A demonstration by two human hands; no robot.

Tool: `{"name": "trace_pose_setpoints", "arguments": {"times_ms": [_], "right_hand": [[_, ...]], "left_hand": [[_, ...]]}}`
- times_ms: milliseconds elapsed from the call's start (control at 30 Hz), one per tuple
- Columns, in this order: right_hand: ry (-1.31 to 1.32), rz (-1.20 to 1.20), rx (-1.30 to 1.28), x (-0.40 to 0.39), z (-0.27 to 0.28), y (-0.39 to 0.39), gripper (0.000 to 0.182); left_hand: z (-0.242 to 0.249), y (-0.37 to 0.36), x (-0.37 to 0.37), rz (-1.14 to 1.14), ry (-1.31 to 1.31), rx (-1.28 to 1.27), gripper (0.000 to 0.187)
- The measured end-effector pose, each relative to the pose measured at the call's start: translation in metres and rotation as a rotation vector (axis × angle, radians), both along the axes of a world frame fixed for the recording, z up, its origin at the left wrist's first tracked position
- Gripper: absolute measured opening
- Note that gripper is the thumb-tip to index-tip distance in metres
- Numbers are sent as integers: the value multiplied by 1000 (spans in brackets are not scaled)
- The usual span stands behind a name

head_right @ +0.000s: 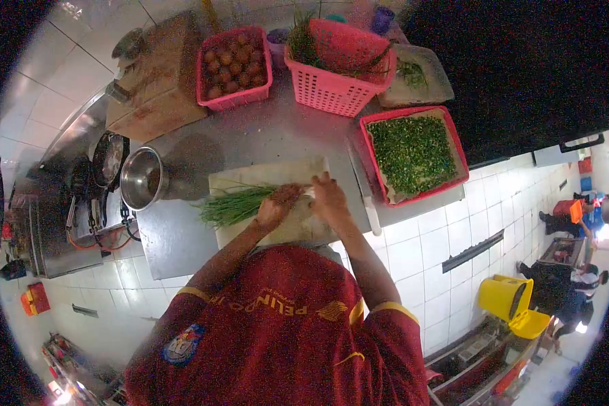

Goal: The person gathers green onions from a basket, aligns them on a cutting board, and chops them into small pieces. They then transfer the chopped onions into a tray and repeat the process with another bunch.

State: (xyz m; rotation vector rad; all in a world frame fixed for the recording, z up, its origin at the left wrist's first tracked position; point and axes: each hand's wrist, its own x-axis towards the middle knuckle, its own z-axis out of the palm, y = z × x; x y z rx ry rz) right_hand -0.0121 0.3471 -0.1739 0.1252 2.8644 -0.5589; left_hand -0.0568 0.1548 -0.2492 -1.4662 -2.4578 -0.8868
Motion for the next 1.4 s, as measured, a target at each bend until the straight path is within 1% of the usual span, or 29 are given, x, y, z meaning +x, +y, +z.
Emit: {"name": "trace_pose_setpoints", "arguments": {"times_ms": [33, 133, 233, 333, 433, 533, 633, 733, 833, 900, 933, 1033, 1067, 1133, 1233, 1300, 1333, 1400], "right_hand": [[54, -54, 26, 5, 5, 3, 54], [349, -50, -232, 15, 25, 12, 43], [469, 21, -300, 22, -15, 5, 35], [496, 24, -225, 28, -42, -9, 35], [557, 28, -207, 34, -51, -12, 36], [575, 20, -222, 36, -56, -11, 38], [578, -17, -234, 38, -53, -14, 46], [565, -130, -438, 34, -47, -15, 42], [555, -254, -480, 34, -62, -12, 37], [571, -294, -472, 34, -68, -15, 32], [579, -314, -465, 33, -68, -15, 30], [624, -241, -420, 31, -65, -15, 26], [599, -233, -407, 32, -64, -14, 25], [550, -215, -380, 31, -44, -11, 24], [615, -533, -171, 55, -15, 6, 24], [595, -540, 126, 78, -20, 33, 31], [499, -529, 161, 84, -15, 35, 31], [307, -514, 231, 96, -5, 41, 31]], "left_hand": [[-3, 0, 2, 16, -11, -23, 47], [-2, 2, 0, 11, -21, -15, 48], [2, 7, -1, 26, 1, 21, 46], [24, 8, 0, 32, 59, -33, 42], [28, 13, 7, 82, 45, -83, 41], [25, 26, 11, 179, -125, 29, 39], [18, 32, 11, 174, -178, 190, 32], [11, 29, 5, 148, -170, 171, 28], [11, 31, 9, 183, -214, 125, 27], [10, 32, 9, 171, -194, 162, 29], [7, 33, 9, 165, -185, 183, 31], [-2, 32, 6, 113, -112, 245, 31], [-6, 31, 7, 113, -91, 221, 30], [-6, 30, 8, 115, -48, 176, 30], [-1, 30, 7, 93, -57, 158, 30], [4, 28, 8, 94, -51, 95, 29], [7, 27, 9, 90, -48, 63, 29], [12, 27, 13, 96, -35, 86, 29]]}}
